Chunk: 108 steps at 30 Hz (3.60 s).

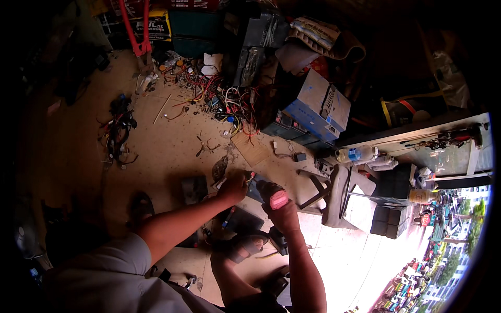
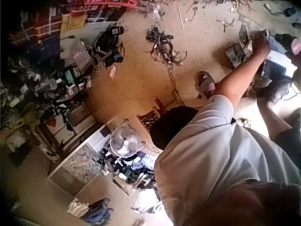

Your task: The person connects wires to several lead-acid battery units on the floor using an electric drill and moves the batteries around the workspace.

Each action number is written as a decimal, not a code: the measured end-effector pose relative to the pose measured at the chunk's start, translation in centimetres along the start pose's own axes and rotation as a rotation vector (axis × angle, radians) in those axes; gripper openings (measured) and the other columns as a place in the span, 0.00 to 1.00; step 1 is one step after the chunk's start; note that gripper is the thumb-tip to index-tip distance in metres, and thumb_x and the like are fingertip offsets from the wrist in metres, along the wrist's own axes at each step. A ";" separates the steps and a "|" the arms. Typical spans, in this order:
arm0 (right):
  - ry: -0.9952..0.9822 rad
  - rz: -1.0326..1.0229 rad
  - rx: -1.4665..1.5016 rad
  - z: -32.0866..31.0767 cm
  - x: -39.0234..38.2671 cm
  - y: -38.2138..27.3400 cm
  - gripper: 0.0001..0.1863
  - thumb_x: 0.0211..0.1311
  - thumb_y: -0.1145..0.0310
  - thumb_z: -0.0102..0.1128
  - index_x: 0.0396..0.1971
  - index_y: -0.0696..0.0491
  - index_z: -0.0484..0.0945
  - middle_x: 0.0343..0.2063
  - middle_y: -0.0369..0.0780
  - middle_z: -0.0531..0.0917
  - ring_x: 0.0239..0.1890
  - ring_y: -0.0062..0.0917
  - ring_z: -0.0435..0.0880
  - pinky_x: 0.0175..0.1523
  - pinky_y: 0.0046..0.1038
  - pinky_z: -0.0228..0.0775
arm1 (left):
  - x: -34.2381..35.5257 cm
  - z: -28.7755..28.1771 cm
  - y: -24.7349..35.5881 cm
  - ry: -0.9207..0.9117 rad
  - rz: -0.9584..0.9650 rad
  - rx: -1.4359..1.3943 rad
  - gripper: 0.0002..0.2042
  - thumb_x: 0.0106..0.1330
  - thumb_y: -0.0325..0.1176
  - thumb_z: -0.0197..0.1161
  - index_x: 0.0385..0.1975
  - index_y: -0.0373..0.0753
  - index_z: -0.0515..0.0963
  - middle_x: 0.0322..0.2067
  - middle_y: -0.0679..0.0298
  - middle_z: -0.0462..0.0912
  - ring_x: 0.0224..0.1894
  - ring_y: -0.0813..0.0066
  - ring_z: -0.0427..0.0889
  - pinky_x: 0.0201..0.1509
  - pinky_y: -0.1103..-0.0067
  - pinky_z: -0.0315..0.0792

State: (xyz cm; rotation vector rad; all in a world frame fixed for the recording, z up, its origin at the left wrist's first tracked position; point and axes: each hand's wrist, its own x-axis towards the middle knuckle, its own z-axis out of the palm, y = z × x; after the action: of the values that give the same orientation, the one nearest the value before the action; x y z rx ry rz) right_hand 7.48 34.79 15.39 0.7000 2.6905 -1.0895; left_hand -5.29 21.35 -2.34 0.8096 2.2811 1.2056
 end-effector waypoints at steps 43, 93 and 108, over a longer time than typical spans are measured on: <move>0.027 -0.112 -0.113 1.2 0.1 2.6 0.24 0.62 0.62 0.70 0.58 0.48 0.78 0.53 0.42 0.85 0.55 0.40 0.84 0.58 0.34 0.78 | 1.7 0.7 -0.3 -0.123 -0.473 -0.555 0.11 0.71 0.37 0.60 0.26 0.41 0.78 0.13 0.68 0.73 0.13 0.77 0.73 0.16 0.75 0.62; -0.010 0.376 0.348 -0.1 0.6 -1.4 0.29 0.58 0.79 0.68 0.62 0.51 0.76 0.45 0.34 0.83 0.32 0.16 0.81 0.30 0.23 0.76 | 0.2 2.7 -2.6 -0.039 -0.217 -0.208 0.20 0.71 0.32 0.56 0.62 0.40 0.70 0.45 0.42 0.84 0.45 0.41 0.85 0.45 0.53 0.78; -0.020 0.211 0.285 0.1 0.8 -1.9 0.30 0.59 0.76 0.68 0.64 0.50 0.75 0.55 0.38 0.84 0.42 0.22 0.86 0.42 0.26 0.82 | 0.1 2.2 -2.0 -0.030 -0.321 -0.327 0.14 0.68 0.33 0.58 0.49 0.34 0.77 0.41 0.40 0.83 0.47 0.35 0.82 0.52 0.52 0.75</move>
State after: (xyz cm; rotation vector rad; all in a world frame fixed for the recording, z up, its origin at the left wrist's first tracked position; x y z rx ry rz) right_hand 5.85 33.84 16.27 0.9857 2.3995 -1.4259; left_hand -4.59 21.85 -5.17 0.3246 2.0167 1.3488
